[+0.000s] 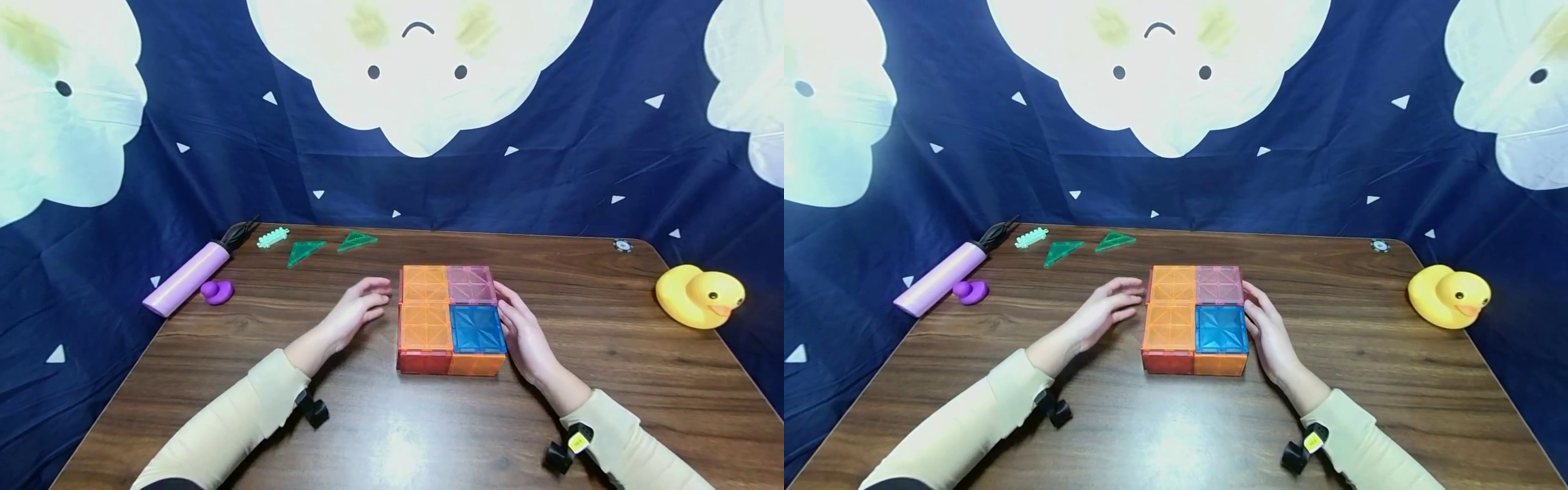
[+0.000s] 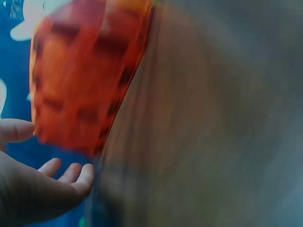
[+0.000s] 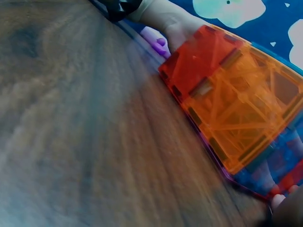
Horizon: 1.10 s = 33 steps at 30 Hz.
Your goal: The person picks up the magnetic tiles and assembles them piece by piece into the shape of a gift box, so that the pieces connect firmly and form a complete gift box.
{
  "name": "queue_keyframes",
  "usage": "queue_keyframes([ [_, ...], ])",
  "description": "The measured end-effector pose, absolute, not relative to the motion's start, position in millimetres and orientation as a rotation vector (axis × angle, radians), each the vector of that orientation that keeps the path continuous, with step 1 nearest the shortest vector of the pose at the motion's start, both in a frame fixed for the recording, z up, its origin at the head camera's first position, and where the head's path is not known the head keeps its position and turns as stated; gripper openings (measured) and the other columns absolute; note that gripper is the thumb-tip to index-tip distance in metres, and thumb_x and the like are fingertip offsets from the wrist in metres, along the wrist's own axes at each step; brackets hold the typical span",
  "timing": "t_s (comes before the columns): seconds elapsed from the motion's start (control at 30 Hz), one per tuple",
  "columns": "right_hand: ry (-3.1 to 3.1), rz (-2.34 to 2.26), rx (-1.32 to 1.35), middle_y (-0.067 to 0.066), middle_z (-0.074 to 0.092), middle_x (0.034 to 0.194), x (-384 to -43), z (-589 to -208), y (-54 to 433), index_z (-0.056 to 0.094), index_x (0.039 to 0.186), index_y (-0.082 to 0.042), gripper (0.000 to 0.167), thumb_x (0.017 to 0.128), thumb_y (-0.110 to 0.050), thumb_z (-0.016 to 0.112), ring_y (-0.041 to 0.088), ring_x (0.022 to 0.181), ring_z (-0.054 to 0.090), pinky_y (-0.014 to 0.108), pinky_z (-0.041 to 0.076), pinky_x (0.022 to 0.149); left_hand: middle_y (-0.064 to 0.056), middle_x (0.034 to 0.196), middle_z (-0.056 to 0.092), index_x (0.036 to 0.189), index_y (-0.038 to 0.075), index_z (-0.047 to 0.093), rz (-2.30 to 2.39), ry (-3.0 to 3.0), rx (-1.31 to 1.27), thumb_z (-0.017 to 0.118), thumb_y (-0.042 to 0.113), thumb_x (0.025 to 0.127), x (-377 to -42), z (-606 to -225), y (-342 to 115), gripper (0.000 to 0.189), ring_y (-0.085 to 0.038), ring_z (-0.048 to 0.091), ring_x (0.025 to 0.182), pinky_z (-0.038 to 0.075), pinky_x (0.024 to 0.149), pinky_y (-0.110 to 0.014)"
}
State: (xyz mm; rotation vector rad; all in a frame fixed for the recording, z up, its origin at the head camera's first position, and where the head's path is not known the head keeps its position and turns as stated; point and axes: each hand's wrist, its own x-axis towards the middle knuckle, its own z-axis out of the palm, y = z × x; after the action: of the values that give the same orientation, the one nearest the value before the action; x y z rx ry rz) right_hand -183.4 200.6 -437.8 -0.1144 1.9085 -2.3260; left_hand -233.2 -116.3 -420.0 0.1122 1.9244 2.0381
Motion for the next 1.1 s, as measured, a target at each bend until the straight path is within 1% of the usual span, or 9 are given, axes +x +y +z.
queue_keyframes([
  [0.07,1.89,-2.348,-0.122,-0.001,0.046,0.144,-186,-439,204,0.027,0.159,-0.003,0.054,0.111,-0.026,0.038,0.013,0.125,0.05,0.024,0.043,0.102,-0.029,0.142,0.051,0.142,-0.009,0.047,1.965,2.091,0.093,0.054,0.003,0.1,-248,-418,-125,0.045,-0.038,0.052,0.129,0.042,0.109,-0.048],
  [0.17,1.872,-2.364,-0.115,-0.006,0.053,0.137,-189,-440,208,0.029,0.157,-0.003,0.052,0.111,-0.026,0.038,0.013,0.122,0.054,0.025,0.044,0.101,-0.022,0.134,0.06,0.135,-0.004,0.058,1.77,2.431,0.057,0.06,0.006,0.098,-278,-412,-135,0.038,-0.034,0.057,0.122,0.045,0.105,-0.046],
  [0.27,1.86,-2.369,-0.097,-0.008,0.056,0.134,-191,-441,213,0.03,0.156,-0.003,0.051,0.111,-0.026,0.037,0.013,0.12,0.054,0.026,0.045,0.1,-0.018,0.13,0.064,0.13,-0.001,0.064,1.537,2.737,0.035,0.064,0.01,0.096,-312,-407,-143,0.036,-0.034,0.059,0.118,0.046,0.102,-0.046],
  [0.4,1.848,-2.351,-0.086,-0.009,0.055,0.135,-191,-443,215,0.03,0.157,-0.003,0.051,0.112,-0.026,0.037,0.014,0.122,0.053,0.026,0.044,0.101,-0.02,0.136,0.06,0.136,-0.001,0.06,1.301,2.9,0.014,0.065,0.014,0.097,-353,-409,-154,0.042,-0.036,0.057,0.122,0.045,0.102,-0.046],
  [0.5,1.84,-2.342,-0.087,-0.008,0.054,0.137,-192,-444,215,0.029,0.157,-0.003,0.052,0.112,-0.026,0.036,0.015,0.124,0.052,0.026,0.043,0.102,-0.021,0.145,0.054,0.143,-0.001,0.054,1.197,2.872,0.016,0.067,0.017,0.099,-371,-412,-159,0.049,-0.037,0.051,0.131,0.042,0.107,-0.046],
  [0.63,1.834,-2.334,-0.104,-0.006,0.052,0.14,-193,-444,215,0.029,0.158,-0.003,0.053,0.112,-0.028,0.036,0.017,0.127,0.05,0.026,0.043,0.103,-0.021,0.151,0.047,0.148,-0.004,0.049,1.07,2.863,0.026,0.07,0.018,0.098,-384,-416,-158,0.058,-0.038,0.04,0.141,0.037,0.113,-0.045],
  [0.77,1.823,-2.338,-0.128,-0.005,0.052,0.141,-194,-444,215,0.029,0.157,-0.003,0.053,0.112,-0.029,0.037,0.016,0.127,0.051,0.026,0.043,0.103,-0.025,0.151,0.045,0.148,-0.006,0.047,0.917,2.915,0.005,0.07,0.02,0.097,-392,-419,-154,0.062,-0.042,0.034,0.143,0.032,0.116,-0.046],
  [1.0,1.832,-2.327,-0.136,-0.003,0.049,0.143,-194,-443,215,0.028,0.158,-0.001,0.054,0.112,-0.028,0.037,0.014,0.126,0.051,0.025,0.042,0.103,-0.028,0.146,0.042,0.143,-0.003,0.052,0.885,2.909,-0.063,0.072,0.018,0.097,-397,-421,-154,0.055,-0.043,0.035,0.139,0.035,0.112,-0.046],
  [1.1,1.845,-2.314,-0.139,-0.001,0.046,0.145,-194,-443,215,0.026,0.158,0.0,0.055,0.112,-0.029,0.037,0.013,0.127,0.05,0.024,0.042,0.103,-0.027,0.141,0.047,0.138,-0.002,0.052,0.945,2.912,-0.077,0.075,0.015,0.094,-396,-422,-154,0.052,-0.042,0.036,0.137,0.038,0.11,-0.046],
])
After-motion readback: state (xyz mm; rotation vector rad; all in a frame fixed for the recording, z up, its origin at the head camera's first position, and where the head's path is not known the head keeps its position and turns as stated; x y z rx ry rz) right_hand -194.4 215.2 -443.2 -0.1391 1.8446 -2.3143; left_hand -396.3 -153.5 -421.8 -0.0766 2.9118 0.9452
